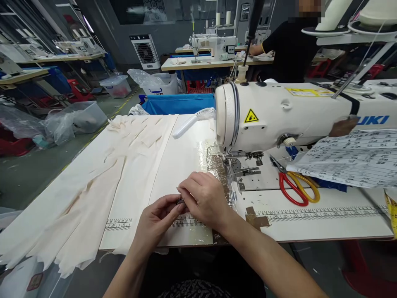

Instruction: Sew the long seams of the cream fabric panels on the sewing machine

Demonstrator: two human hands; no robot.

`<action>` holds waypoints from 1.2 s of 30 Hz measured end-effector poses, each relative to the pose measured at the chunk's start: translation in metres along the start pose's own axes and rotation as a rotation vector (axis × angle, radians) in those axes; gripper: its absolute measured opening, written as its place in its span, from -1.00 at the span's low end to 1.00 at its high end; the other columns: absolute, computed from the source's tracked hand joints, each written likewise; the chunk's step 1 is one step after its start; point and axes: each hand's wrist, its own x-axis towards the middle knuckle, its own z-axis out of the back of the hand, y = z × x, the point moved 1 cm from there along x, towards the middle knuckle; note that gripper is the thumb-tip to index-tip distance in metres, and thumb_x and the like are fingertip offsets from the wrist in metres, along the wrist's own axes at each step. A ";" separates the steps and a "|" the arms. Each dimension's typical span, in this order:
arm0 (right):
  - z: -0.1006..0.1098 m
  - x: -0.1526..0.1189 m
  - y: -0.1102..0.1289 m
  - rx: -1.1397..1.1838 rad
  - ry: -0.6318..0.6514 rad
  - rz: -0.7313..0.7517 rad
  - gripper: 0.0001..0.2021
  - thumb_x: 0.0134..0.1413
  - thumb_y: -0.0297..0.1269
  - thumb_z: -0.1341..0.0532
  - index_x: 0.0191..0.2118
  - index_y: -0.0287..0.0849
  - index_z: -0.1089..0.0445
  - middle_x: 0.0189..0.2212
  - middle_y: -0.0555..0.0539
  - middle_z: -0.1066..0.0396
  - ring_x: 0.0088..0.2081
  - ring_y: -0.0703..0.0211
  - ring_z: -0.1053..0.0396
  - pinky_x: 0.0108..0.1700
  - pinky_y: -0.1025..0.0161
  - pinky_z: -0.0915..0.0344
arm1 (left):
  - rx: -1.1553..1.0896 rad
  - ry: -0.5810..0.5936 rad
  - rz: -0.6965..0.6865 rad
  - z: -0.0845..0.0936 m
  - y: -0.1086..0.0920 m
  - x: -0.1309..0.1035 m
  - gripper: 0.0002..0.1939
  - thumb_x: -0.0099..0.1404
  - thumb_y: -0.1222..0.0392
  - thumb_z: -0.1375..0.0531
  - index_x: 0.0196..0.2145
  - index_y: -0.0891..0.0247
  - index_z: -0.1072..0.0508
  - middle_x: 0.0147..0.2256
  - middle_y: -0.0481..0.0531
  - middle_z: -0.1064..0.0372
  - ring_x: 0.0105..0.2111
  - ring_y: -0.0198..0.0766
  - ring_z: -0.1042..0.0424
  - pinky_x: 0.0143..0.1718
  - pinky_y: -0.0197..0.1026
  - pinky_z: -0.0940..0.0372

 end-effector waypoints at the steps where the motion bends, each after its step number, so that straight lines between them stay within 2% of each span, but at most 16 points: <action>1: 0.000 0.000 -0.001 0.017 -0.015 -0.008 -0.81 0.27 -0.48 -0.13 -0.37 -0.24 -0.41 -0.46 -0.05 -0.40 -0.40 0.18 -0.30 -0.32 0.21 -0.19 | -0.019 0.020 0.018 -0.001 0.000 0.000 -0.75 0.23 0.10 -0.34 -0.16 0.25 -0.53 -0.27 0.03 -0.58 -0.25 -0.20 -0.59 -0.14 -0.25 -0.49; 10: -0.002 0.005 0.003 0.109 -0.133 0.027 -0.83 0.24 -0.52 -0.16 -0.38 -0.21 -0.37 -0.50 -0.02 -0.33 -0.43 0.20 -0.26 -0.37 0.21 -0.22 | -0.114 0.173 0.136 -0.001 -0.013 -0.004 -0.80 0.21 0.13 -0.37 -0.26 0.29 -0.55 -0.38 0.03 -0.57 -0.34 -0.24 -0.59 -0.21 -0.30 -0.46; 12: 0.002 0.005 0.004 0.182 -0.172 -0.024 -0.84 0.24 -0.52 -0.16 -0.37 -0.19 -0.37 -0.49 -0.02 -0.33 -0.42 0.19 -0.28 -0.38 0.21 -0.25 | -0.139 0.174 0.131 0.000 -0.014 -0.003 -0.82 0.22 0.14 -0.36 -0.25 0.28 -0.55 -0.34 0.03 -0.57 -0.34 -0.25 -0.59 -0.20 -0.30 -0.46; 14: 0.007 0.003 0.004 0.430 -0.175 -0.140 -0.86 0.27 -0.49 -0.15 -0.31 -0.15 -0.36 -0.41 -0.05 -0.40 -0.35 0.15 -0.37 -0.38 0.21 -0.33 | -0.170 0.140 0.128 0.000 -0.014 -0.002 -0.83 0.23 0.14 -0.36 -0.25 0.26 -0.55 -0.29 0.03 -0.57 -0.33 -0.25 -0.59 -0.19 -0.28 -0.46; 16: 0.012 0.000 0.004 0.785 -0.105 -0.258 -0.89 0.33 -0.43 -0.12 -0.24 -0.11 -0.34 -0.31 -0.07 -0.46 -0.28 0.12 -0.45 -0.40 0.22 -0.42 | -0.198 0.102 0.121 0.000 -0.013 -0.002 -0.83 0.23 0.15 -0.36 -0.25 0.26 -0.55 -0.29 0.02 -0.56 -0.31 -0.24 -0.59 -0.17 -0.26 -0.47; 18: 0.014 -0.002 0.004 1.040 -0.012 -0.293 -0.90 0.37 -0.38 -0.10 -0.22 -0.09 -0.32 -0.29 -0.06 -0.47 -0.33 0.14 -0.48 -0.48 0.26 -0.43 | -0.221 0.082 0.108 0.001 -0.012 -0.001 -0.82 0.22 0.15 -0.36 -0.24 0.26 -0.55 -0.30 0.02 -0.56 -0.29 -0.23 -0.58 -0.16 -0.26 -0.46; 19: 0.015 -0.003 0.005 1.081 0.017 -0.286 -0.90 0.37 -0.37 -0.10 -0.22 -0.09 -0.32 -0.31 -0.04 -0.46 -0.38 0.17 -0.47 -0.52 0.29 -0.41 | -0.233 0.078 0.105 0.002 -0.011 -0.002 -0.82 0.22 0.15 -0.37 -0.24 0.26 -0.55 -0.32 0.01 -0.56 -0.29 -0.24 -0.58 -0.16 -0.26 -0.46; 21: 0.014 -0.005 0.006 1.007 0.034 -0.256 -0.88 0.36 -0.40 -0.10 -0.25 -0.10 -0.31 -0.33 -0.03 -0.43 -0.46 0.25 -0.42 -0.52 0.32 -0.36 | -0.264 0.078 0.115 0.005 -0.011 -0.002 -0.80 0.22 0.14 -0.37 -0.23 0.25 -0.55 -0.34 0.01 -0.56 -0.30 -0.25 -0.58 -0.16 -0.28 -0.46; 26: 0.011 -0.005 0.004 0.360 -0.081 -0.051 -0.85 0.27 -0.56 -0.10 -0.27 -0.16 -0.29 -0.35 -0.08 -0.39 -0.33 0.20 -0.39 -0.33 0.25 -0.33 | -0.357 0.057 0.140 0.008 -0.012 -0.003 -0.79 0.19 0.12 -0.39 -0.26 0.25 -0.54 -0.27 0.03 -0.56 -0.32 -0.25 -0.58 -0.20 -0.28 -0.47; 30: 0.013 -0.005 -0.001 0.083 -0.168 0.053 -0.83 0.23 -0.60 -0.09 -0.25 -0.17 -0.26 -0.35 -0.09 -0.39 -0.33 0.19 -0.37 -0.34 0.26 -0.30 | -0.250 -0.020 0.046 0.003 -0.011 -0.004 -0.80 0.22 0.15 -0.36 -0.21 0.26 -0.54 -0.20 0.06 -0.56 -0.22 -0.17 -0.58 -0.07 -0.18 -0.46; 33: 0.013 -0.006 0.000 0.008 -0.032 0.050 -0.87 0.24 -0.53 -0.11 -0.28 -0.17 -0.27 -0.46 -0.02 -0.35 -0.45 0.23 -0.29 -0.43 0.28 -0.21 | -0.091 -0.134 -0.062 0.001 -0.008 -0.005 -0.78 0.26 0.13 -0.33 -0.16 0.23 -0.53 -0.14 0.07 -0.54 -0.18 -0.16 -0.57 -0.04 -0.16 -0.44; 36: 0.008 -0.010 0.005 0.006 0.149 0.055 -0.91 0.27 -0.45 -0.10 -0.27 -0.19 -0.32 -0.51 0.00 -0.34 -0.49 0.23 -0.26 -0.45 0.28 -0.19 | 0.122 -0.219 -0.142 0.003 -0.006 -0.007 -0.79 0.29 0.10 -0.29 -0.13 0.19 -0.54 -0.11 0.06 -0.53 -0.21 -0.19 -0.55 -0.10 -0.19 -0.44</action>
